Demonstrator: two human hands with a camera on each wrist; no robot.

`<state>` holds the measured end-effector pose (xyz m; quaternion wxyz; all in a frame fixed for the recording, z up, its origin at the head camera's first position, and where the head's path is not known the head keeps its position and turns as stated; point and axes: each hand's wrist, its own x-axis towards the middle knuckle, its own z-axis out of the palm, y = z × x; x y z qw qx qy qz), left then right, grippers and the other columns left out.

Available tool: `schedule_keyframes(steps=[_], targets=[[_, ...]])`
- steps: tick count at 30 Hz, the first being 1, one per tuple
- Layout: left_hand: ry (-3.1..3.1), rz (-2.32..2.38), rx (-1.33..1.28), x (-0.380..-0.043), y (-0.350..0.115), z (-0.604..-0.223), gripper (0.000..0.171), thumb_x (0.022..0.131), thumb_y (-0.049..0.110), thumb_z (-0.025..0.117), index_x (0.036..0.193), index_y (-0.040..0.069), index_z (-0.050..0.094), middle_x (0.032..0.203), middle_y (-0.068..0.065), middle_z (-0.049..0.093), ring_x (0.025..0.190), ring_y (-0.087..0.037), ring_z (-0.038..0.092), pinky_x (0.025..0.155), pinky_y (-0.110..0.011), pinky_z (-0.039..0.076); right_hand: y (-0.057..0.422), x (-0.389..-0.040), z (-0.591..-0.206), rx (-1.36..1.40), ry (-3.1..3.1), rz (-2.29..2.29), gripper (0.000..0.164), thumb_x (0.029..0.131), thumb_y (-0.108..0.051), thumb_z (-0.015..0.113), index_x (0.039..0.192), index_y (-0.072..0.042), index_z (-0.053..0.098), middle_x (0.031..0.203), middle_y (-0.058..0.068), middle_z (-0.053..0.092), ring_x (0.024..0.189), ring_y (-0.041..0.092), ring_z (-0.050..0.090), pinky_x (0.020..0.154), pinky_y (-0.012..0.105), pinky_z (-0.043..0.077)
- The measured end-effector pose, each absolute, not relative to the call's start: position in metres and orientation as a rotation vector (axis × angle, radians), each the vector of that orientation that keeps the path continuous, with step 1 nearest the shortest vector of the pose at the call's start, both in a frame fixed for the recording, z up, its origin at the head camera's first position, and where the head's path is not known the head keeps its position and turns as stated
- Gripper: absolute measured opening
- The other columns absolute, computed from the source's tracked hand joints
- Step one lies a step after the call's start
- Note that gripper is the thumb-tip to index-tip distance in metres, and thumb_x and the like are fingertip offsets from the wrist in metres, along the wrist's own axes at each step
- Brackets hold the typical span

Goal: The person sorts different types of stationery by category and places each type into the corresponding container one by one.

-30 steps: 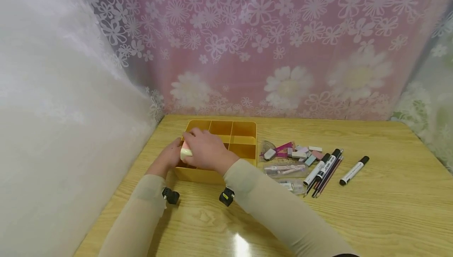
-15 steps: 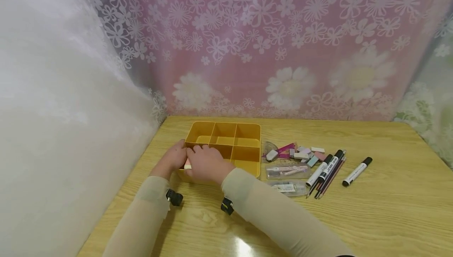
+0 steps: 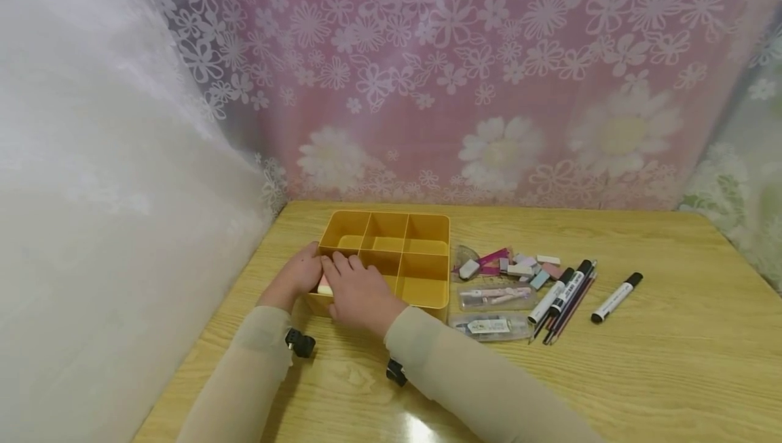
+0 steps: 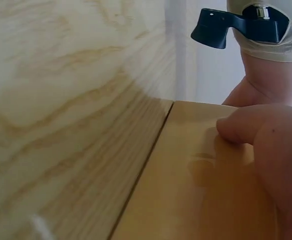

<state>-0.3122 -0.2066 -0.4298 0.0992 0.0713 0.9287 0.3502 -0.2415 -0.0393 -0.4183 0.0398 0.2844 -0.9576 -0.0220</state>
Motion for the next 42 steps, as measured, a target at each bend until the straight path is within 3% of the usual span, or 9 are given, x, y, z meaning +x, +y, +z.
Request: schedule_keyframes(steps=[8,18,27,32,42], targets=[[2.714,1.125,0.201,-0.311,-0.205,-0.430,0.045,0.109,0.026,0.034,0.148,0.005,0.043,0.141,-0.019,0.054,0.123,-0.036,0.055,0.102,-0.055,0.045,-0.035,-0.244,-0.422,0.861,-2.935,0.016,0.081,0.099,-0.051,0.054,0.164,-0.018,0.019,0.166,0.006,0.021,0.147,0.026,0.030,0.109,0.044,0.042],[2.810,0.927,0.208,-0.311,-0.203,-0.425,0.046,0.108,0.020,0.028,0.148,0.001,0.041,0.145,-0.022,0.051,0.133,-0.040,0.048,0.109,-0.058,0.037,-0.011,-0.238,-0.414,0.882,-2.850,0.188,0.066,0.098,-0.043,0.057,0.158,-0.024,0.038,0.163,0.008,0.030,0.146,0.028,0.031,0.108,0.047,0.043],[2.893,0.785,0.212,-0.309,-0.203,-0.427,0.048,0.108,0.020,0.026,0.148,-0.005,0.037,0.144,-0.025,0.050,0.133,-0.041,0.048,0.110,-0.057,0.037,0.043,-0.228,-0.383,0.861,-2.758,0.398,0.057,0.098,-0.040,0.062,0.149,-0.019,0.051,0.156,0.010,0.040,0.143,0.032,0.036,0.114,0.048,0.036],[2.955,0.683,0.206,-0.305,-0.204,-0.426,0.049,0.109,0.023,0.027,0.147,-0.006,0.038,0.140,-0.026,0.053,0.126,-0.043,0.054,0.104,-0.057,0.042,0.083,-0.225,-0.375,0.705,-2.728,0.523,0.052,0.098,-0.041,0.063,0.146,-0.020,0.054,0.154,0.008,0.043,0.142,0.031,0.038,0.110,0.052,0.040],[2.996,0.612,0.188,-0.305,-0.202,-0.426,0.051,0.110,0.025,0.031,0.151,-0.005,0.035,0.142,-0.026,0.053,0.126,-0.043,0.054,0.104,-0.059,0.043,0.171,-0.237,-0.367,0.405,-2.803,0.722,0.051,0.102,-0.035,0.060,0.147,-0.012,0.051,0.153,0.016,0.040,0.137,0.042,0.041,0.105,0.064,0.039]])
